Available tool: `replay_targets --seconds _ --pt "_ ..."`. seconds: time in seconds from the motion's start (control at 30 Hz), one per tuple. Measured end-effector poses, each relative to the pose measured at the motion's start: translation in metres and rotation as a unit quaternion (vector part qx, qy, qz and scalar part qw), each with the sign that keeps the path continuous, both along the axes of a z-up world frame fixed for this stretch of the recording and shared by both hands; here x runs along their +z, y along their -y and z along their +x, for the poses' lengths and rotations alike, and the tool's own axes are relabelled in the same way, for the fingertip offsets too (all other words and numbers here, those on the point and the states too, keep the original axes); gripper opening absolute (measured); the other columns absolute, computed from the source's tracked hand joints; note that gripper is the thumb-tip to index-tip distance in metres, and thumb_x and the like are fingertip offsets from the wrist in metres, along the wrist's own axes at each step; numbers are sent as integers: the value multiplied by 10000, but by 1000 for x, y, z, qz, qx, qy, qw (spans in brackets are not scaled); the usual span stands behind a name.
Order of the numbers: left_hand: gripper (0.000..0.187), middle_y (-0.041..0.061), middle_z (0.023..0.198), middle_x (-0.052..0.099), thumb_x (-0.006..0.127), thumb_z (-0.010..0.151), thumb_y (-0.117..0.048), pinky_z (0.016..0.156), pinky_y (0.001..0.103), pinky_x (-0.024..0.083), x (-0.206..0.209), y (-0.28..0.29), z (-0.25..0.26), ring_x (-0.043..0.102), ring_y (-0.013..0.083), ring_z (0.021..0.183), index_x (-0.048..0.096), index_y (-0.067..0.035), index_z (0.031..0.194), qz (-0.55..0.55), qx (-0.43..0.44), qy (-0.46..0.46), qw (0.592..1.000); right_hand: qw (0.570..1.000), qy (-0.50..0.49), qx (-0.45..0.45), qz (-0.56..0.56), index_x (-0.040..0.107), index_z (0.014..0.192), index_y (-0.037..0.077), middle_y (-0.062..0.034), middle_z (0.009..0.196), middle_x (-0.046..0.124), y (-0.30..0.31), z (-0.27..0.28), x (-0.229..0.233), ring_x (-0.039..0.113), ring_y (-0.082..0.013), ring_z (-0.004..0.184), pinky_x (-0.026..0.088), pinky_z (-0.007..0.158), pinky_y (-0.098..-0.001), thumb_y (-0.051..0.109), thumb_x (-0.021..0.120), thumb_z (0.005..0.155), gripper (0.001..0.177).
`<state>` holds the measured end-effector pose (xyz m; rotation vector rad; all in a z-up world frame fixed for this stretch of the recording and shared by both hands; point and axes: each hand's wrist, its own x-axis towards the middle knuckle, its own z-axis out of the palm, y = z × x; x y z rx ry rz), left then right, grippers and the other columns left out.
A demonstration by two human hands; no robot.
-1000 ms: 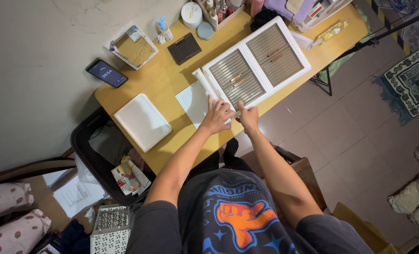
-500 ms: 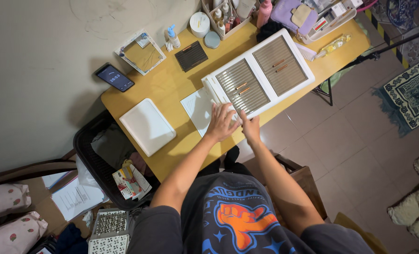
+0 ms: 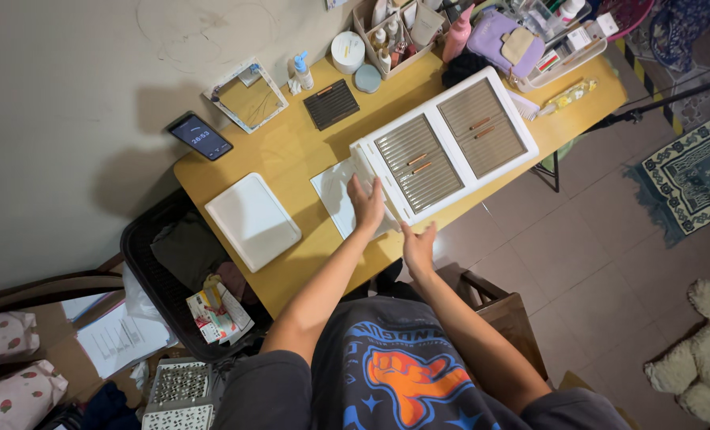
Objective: The person assembles a white plastic storage box with a lid and internal dividers. They place the dividers into the box, close the lid, and then open it again to remove the dividers, repeating the process.
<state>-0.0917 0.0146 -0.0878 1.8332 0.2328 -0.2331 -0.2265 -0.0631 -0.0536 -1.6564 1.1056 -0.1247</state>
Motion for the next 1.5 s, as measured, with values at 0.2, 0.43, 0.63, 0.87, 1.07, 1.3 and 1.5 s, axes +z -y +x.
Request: replay_targets --seconds 0.2,0.43,0.63,0.87,1.07,1.3,1.5 --pt "867 317 1566 288 638 949 -499 1178 534 249 -47 -45 -1 262 461 1468 315 68 1518 131 154 -87 975 982 69 33 -175 186 1562 -85 -309 1572 223 31 7 55 355 -444 1425 323 1195 -502 262 735 903 925" --pt "778 317 1312 574 783 841 -535 1016 552 457 -62 -103 -16 550 471 1225 551 67 1276 230 162 -217 935 929 77 129 -337 235 1574 -67 -355 1572 219 103 50 86 296 -518 1468 278 1223 -543 210 783 920 897" --pt "652 222 1111 705 825 752 -408 907 456 542 -63 -101 -1 690 360 1008 604 25 1186 98 128 -180 970 906 98 177 -372 326 1516 -69 -341 1483 378 207 113 85 403 -510 1386 341 1192 -521 201 791 948 783" --pt "559 199 1102 705 837 745 -268 863 427 550 -65 -112 10 685 324 1023 586 7 1162 100 117 -277 948 914 28 232 -332 485 1426 -61 -311 1393 492 306 178 53 494 -463 1290 415 1080 -495 361 745 1004 651" --pt "539 145 1162 725 722 785 -176 874 358 552 -65 -105 17 700 253 1041 599 -18 1286 -43 92 -167 981 950 -20 250 -188 597 1232 -59 -206 1018 684 333 212 43 651 -307 954 503 876 -416 412 700 980 545" --pt "599 145 1323 662 630 924 -474 1042 487 446 -55 -70 55 591 307 1208 636 -30 1327 -170 66 -202 962 954 -43 278 -107 686 1120 -86 -173 998 704 352 236 37 628 -235 924 486 872 -381 485 589 1034 586" --pt "859 177 1466 491 524 905 -695 1045 693 382 -22 -40 104 470 410 1279 491 -55 1477 -218 91 -317 919 964 -68 249 -61 585 1300 -122 -227 1255 637 373 255 9 574 -259 1159 423 1035 -384 586 546 1058 749"
